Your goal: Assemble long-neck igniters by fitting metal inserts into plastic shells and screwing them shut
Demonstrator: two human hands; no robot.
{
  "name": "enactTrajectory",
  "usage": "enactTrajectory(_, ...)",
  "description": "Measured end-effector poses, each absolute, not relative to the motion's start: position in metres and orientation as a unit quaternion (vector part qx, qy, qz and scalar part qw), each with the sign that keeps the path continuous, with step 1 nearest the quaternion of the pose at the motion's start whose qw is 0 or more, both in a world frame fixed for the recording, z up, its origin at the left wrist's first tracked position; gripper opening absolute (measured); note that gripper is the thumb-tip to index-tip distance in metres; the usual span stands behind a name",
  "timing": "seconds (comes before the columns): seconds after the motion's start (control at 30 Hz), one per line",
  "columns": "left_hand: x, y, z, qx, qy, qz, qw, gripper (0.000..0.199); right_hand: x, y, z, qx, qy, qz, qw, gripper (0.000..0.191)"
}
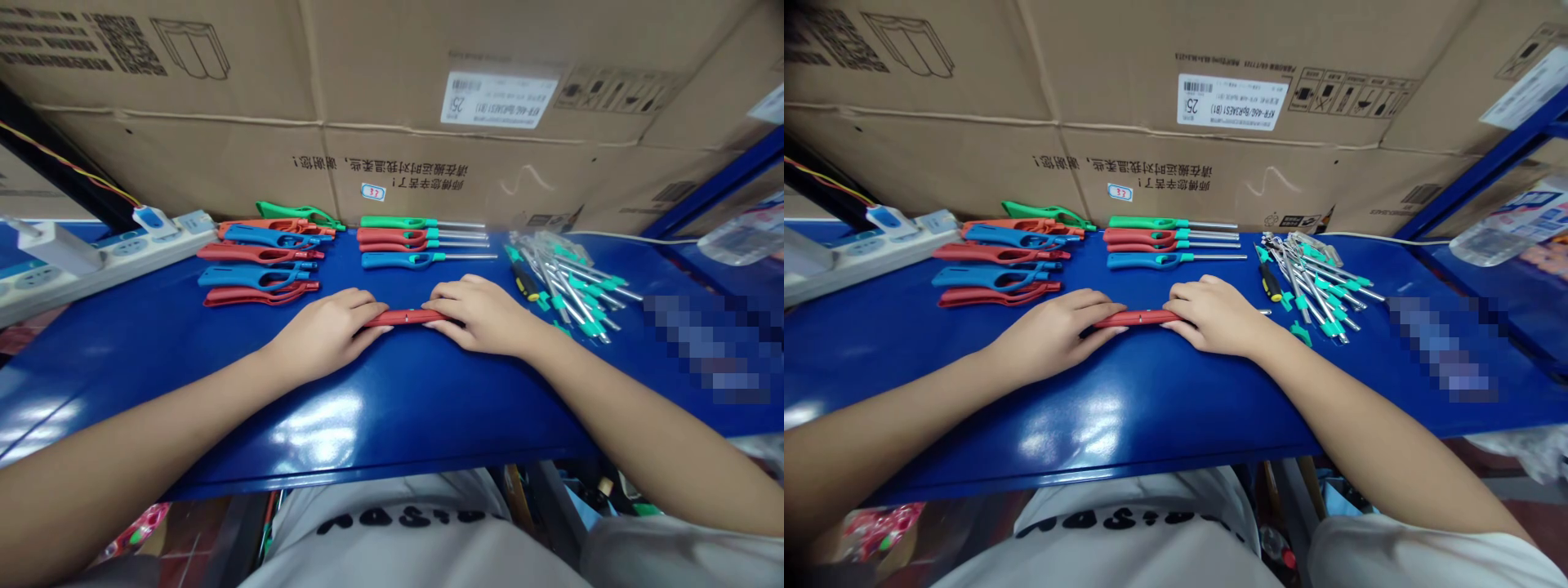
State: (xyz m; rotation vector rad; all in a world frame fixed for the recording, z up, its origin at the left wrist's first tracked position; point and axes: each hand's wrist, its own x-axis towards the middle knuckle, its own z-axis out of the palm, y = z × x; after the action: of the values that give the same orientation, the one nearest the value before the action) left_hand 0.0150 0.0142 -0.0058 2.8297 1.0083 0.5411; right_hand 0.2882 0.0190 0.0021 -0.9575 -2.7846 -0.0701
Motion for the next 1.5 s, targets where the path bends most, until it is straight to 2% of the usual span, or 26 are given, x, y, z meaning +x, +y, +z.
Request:
enactTrajectory(0.23,0.017,0.015,-0.004,0.926,0.314,0.184,0.101,0.029,0.288,0.013,0.007,-0.351,-0.931,-0.012,0.096,0.031)
enactTrajectory(0.47,0.014,0.021,-0.002,0.917,0.336,0.183,0.112,0.03,0.297,0.02,0.012,-0.381,-0.914,0.014,0.14,0.029)
enactTrajectory(0.67,0.016,0.016,-0.003,0.911,0.33,0.188,0.16,0.031,0.29,0.011,0.013,-0.366,-0.925,-0.026,0.094,0.034)
enactTrajectory(0.83,0.019,0.012,-0.004,0.917,0.32,0.175,0.159,0.03,0.283,0.007,0.013,-0.365,-0.927,-0.045,0.07,0.037)
enactTrajectory(1.17,0.019,0.011,-0.004,0.909,0.349,0.151,0.171,0.033,0.282,0.012,0.011,-0.371,-0.927,0.005,0.052,0.039)
enactTrajectory(1.27,0.018,0.009,-0.006,0.922,0.339,0.149,0.117,0.048,0.283,0.013,0.01,-0.382,-0.923,0.017,0.046,0.041)
enactTrajectory(1.37,0.019,0.009,-0.006,0.931,0.325,0.152,0.065,0.046,0.286,0.015,0.01,-0.382,-0.919,0.052,0.088,0.037)
enactTrajectory(1.5,0.018,0.008,-0.005,0.93,0.316,0.174,0.067,0.047,0.29,0.015,0.011,-0.305,-0.917,0.097,0.24,0.025)
